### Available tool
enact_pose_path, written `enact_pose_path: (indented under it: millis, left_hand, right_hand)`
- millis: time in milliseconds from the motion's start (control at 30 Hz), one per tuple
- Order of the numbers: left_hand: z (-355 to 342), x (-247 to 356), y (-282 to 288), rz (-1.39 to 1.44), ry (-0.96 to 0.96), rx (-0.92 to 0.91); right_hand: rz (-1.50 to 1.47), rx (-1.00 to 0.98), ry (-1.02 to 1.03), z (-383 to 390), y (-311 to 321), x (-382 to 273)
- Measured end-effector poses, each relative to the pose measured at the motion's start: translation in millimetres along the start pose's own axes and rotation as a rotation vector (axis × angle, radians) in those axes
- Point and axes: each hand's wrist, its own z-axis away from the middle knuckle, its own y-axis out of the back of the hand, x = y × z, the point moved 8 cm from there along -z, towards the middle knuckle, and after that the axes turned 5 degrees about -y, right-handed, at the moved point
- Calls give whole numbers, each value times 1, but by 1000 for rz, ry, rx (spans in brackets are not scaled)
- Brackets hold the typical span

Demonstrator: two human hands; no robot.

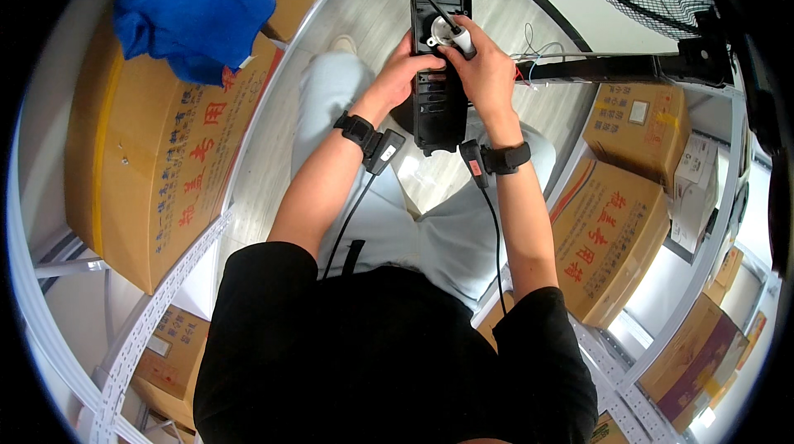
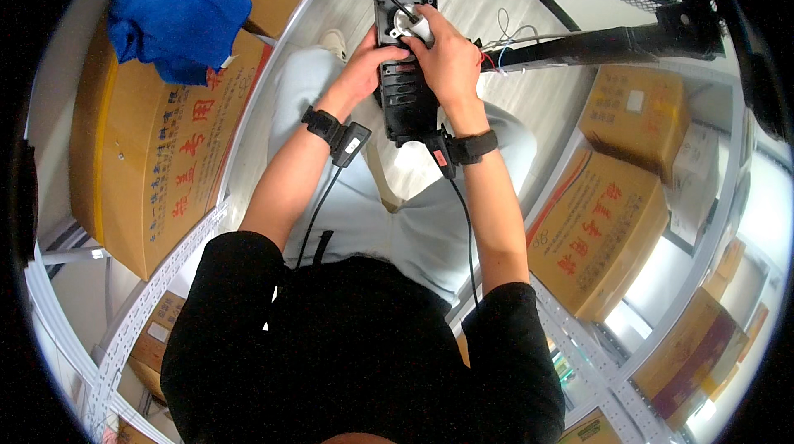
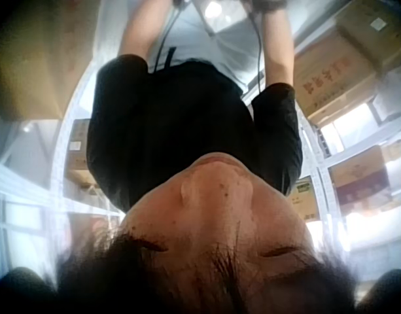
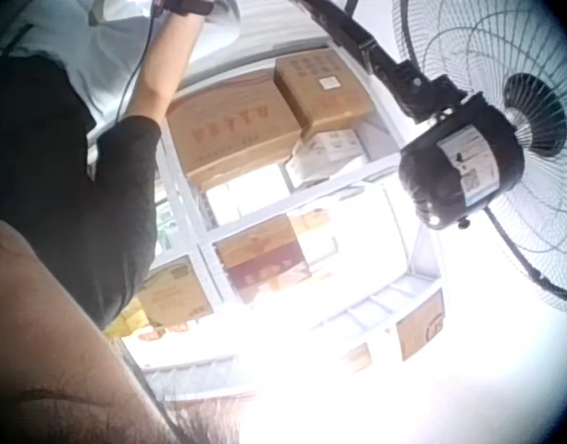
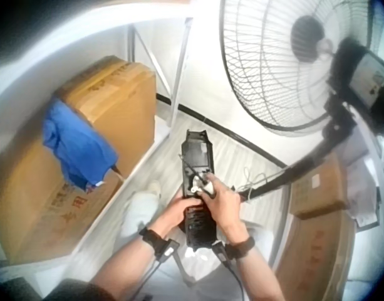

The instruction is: The person sits on the floor and uses a screwdriver to remove screws from the base of a standing fan. They open the casing, manipulate internal wires and components, then reassemble the base and secure it with screws.

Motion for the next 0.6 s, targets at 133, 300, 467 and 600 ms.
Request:
enact_pose_path:
  millis: [133,300,467,600]
  left_hand:
    - [-5,-2,8,57,-21,37]
    - [-5,4,11,58,-76,93]
    - [-2,5,16,35,-71,149]
    - [-2,8,16,11,-93,157]
  right_hand:
    - [31,42,77,3,-3,-7]
    - [6,3,37,8,-12,-4]
    - [-116,41,30,13,-10,-5]
    - [-294,93,-132,16,-5,11]
